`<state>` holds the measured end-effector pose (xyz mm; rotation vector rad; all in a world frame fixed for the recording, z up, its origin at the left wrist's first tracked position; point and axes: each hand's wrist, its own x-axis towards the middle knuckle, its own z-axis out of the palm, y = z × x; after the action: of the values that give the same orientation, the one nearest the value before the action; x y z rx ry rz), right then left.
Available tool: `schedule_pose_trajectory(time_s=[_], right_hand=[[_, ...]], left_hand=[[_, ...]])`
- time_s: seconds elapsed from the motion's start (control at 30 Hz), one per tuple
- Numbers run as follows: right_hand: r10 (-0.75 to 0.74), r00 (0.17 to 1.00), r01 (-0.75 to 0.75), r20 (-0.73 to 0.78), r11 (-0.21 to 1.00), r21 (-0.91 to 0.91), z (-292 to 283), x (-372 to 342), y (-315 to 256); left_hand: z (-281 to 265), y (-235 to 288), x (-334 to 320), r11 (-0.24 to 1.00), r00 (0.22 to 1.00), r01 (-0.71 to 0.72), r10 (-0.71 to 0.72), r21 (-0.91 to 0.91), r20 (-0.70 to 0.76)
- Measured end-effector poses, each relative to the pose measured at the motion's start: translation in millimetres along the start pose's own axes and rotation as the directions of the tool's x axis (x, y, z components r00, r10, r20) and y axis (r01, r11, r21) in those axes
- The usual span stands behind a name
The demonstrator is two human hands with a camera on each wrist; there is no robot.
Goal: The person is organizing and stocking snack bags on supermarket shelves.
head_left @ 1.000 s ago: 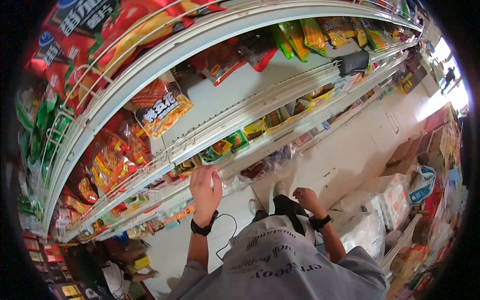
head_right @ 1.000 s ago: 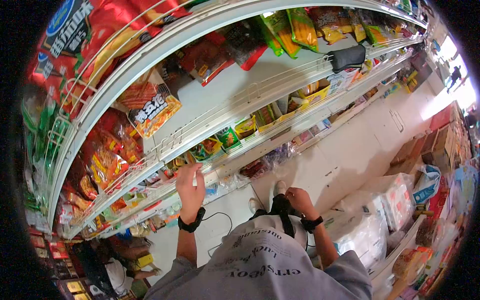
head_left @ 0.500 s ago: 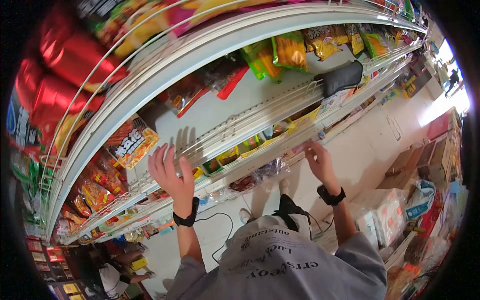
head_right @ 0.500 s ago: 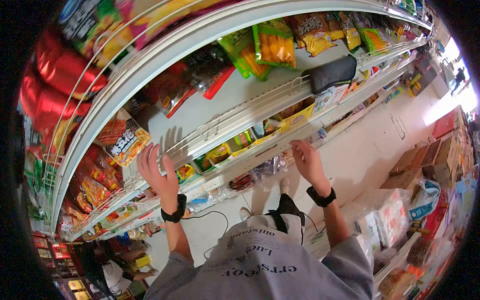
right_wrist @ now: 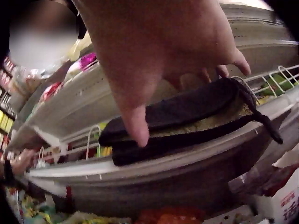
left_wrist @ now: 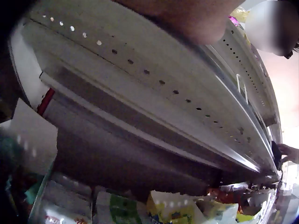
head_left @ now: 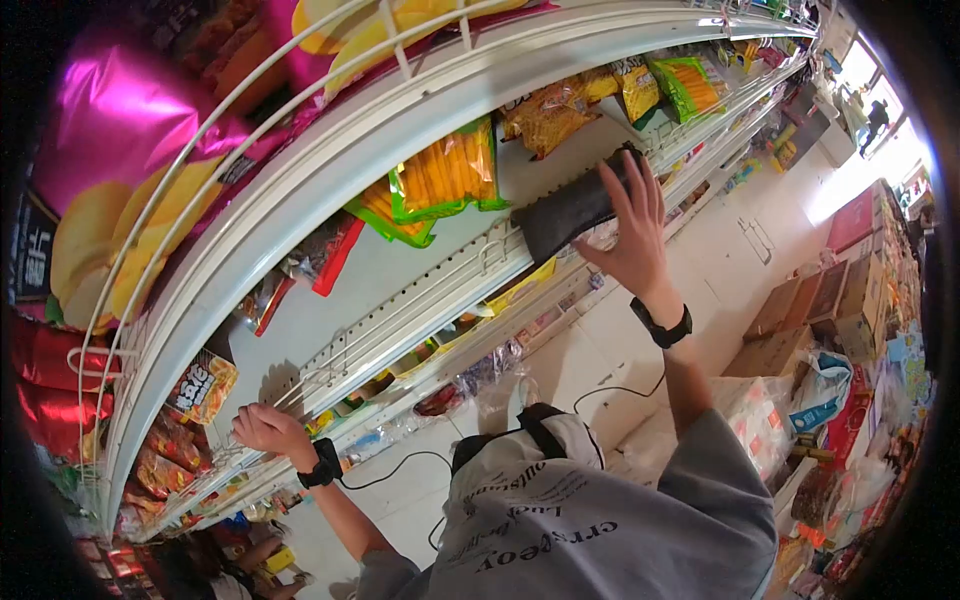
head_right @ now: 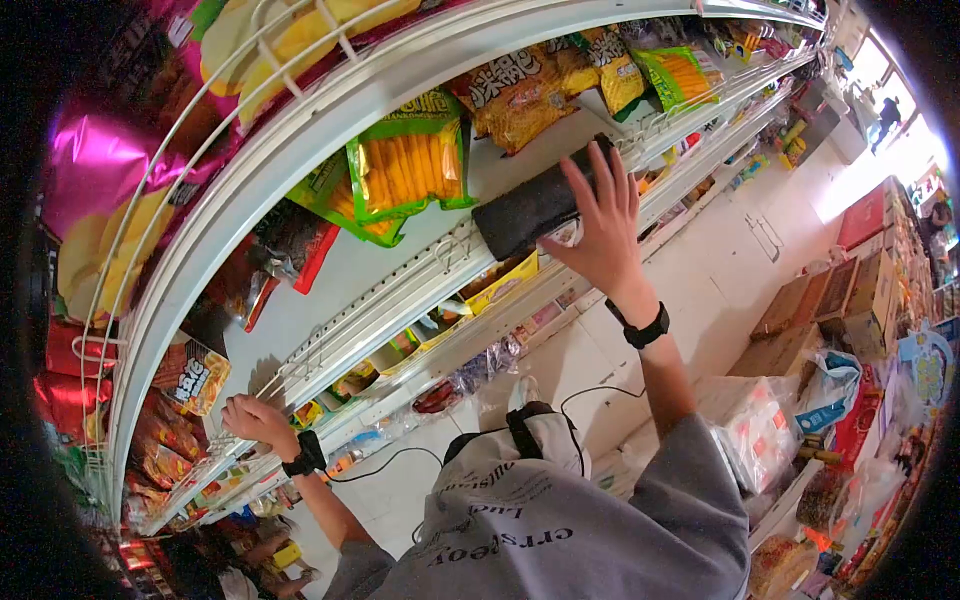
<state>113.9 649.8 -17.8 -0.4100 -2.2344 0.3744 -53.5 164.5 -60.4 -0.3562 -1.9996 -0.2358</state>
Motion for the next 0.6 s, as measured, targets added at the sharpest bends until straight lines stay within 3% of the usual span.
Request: schedule_pose_trajectory(time_s=[0.07,0.27,0.37,0.53,0.6], right_hand=[[-0.178,0.959,0.218,0.219,0.960,-0.177,3,4,0],[-0.299,0.918,0.341,0.259,0.931,-0.134,16,12,15],[-0.471,0.854,0.504,0.221,0.854,-0.127,2,29,22],[-0.507,0.846,0.492,0.168,0.862,0.123,6,47,28],[-0.308,0.946,0.273,0.100,0.924,0.266,7,44,34]], left_hand=[[0,-1,-1,1.000,1.000,0.018,-0.017,0.014,-0.006],[0,3,1,1.000,1.000,0.010,-0.011,-0.012,-0.029],[1,1,-1,0.999,0.998,-0.001,-0.002,-0.044,-0.065],[0,3,1,1.000,0.999,0.020,-0.020,-0.019,-0.027],[-2,6,4,1.000,0.998,-0.010,0.008,-0.027,-0.057]])
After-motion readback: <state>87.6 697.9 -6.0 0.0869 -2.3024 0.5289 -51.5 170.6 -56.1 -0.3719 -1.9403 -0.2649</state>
